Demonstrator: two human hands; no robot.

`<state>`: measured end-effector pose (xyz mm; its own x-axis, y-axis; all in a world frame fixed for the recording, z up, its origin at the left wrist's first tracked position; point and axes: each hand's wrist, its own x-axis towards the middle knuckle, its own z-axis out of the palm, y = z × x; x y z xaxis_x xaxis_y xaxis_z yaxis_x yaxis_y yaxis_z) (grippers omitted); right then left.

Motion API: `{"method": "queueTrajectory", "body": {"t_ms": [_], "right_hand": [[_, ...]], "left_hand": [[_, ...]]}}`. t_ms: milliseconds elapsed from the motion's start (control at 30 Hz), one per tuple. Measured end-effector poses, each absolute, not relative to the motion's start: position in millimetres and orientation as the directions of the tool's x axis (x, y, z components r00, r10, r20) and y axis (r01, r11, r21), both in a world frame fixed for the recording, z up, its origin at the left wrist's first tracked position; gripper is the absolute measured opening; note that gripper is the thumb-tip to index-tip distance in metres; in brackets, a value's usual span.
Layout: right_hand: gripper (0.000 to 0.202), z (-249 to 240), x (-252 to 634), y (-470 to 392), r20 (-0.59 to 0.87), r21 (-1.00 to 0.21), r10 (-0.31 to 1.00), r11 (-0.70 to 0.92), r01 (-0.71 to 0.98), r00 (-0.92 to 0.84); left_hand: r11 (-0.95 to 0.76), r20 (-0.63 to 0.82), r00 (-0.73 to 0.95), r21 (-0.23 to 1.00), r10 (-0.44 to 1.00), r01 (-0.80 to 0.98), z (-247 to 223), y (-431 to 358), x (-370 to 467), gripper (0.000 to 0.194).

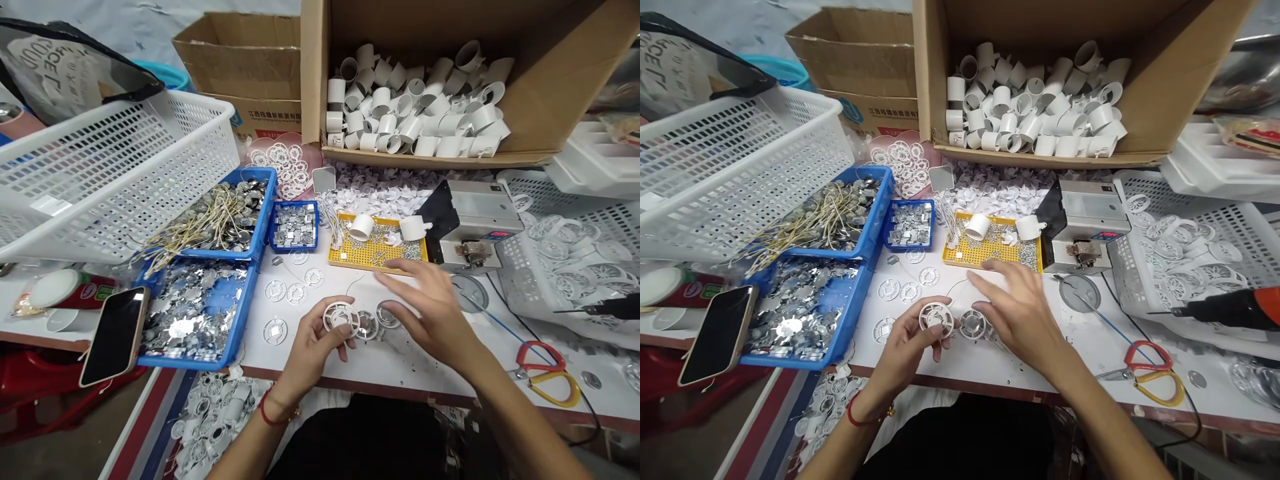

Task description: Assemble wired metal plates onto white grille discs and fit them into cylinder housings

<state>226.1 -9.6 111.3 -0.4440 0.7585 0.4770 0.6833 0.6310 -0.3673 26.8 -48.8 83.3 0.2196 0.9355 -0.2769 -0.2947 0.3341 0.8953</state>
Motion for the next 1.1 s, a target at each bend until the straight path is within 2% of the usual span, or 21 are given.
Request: {"method": "queueTrajectory", "body": {"t_ms": [67, 133, 300, 400, 467, 533, 600, 800, 1100], "right_hand": [[0.034, 104.9, 232.6, 7.6, 0.284, -0.41, 0.716, 0.691, 0.595, -0.637], [0.034, 95.1, 233.4, 18.4, 0.165, -0.524, 0.675, 0.678, 0.516, -0.72], [0.028, 82.5, 239.3, 17.2, 0.172, -0.741, 0.724, 0.542, 0.397, -0.668], [0.027, 87.8, 248.9, 8.4, 0.167, -0.828, 0.731, 0.468, 0.307, -0.662], [0.021, 90.8, 251.9, 4.8, 0.102, -0.863, 0.756, 0.39, 0.32, -0.647], [0.014, 89.3, 250.9, 4.2, 0.014, -0.86, 0.795, 0.319, 0.398, -0.607], [0.011, 82.8, 247.8, 5.4, -0.001, -0.839, 0.825, 0.306, 0.45, -0.565], [0.017, 59.1, 247.8, 3.1, 0.158, -0.788, 0.867, 0.399, 0.469, -0.473], [0.011, 44.5, 246.6, -11.2, 0.364, -0.52, 0.788, 0.614, 0.594, -0.496]], "left_hand": [[0.354, -0.269, 0.289, 0.885, 0.919, -0.302, 87.1, -44.7, 22.6, 0.037], [0.36, -0.265, 0.323, 0.889, 0.909, -0.283, 91.9, -40.9, 19.0, 0.031], [0.286, -0.225, 0.27, 0.935, 0.936, -0.212, 106.0, -31.7, 14.9, 0.022], [0.191, -0.165, 0.208, 0.975, 0.964, -0.112, 112.4, -25.8, 19.9, 0.023], [0.087, -0.082, 0.169, 0.996, 0.982, -0.02, 113.7, -22.0, 27.0, 0.026], [-0.038, 0.029, 0.129, 0.997, 0.991, 0.069, 111.8, -19.1, 35.5, 0.027], [-0.123, 0.112, 0.092, 0.984, 0.989, 0.13, 107.7, -17.9, 43.2, 0.027], [-0.146, 0.139, 0.056, 0.975, 0.989, 0.166, 98.3, -24.4, 49.0, 0.029], [-0.164, 0.153, 0.059, 0.946, 0.986, 0.278, 86.6, -35.8, 46.3, 0.03]]}}
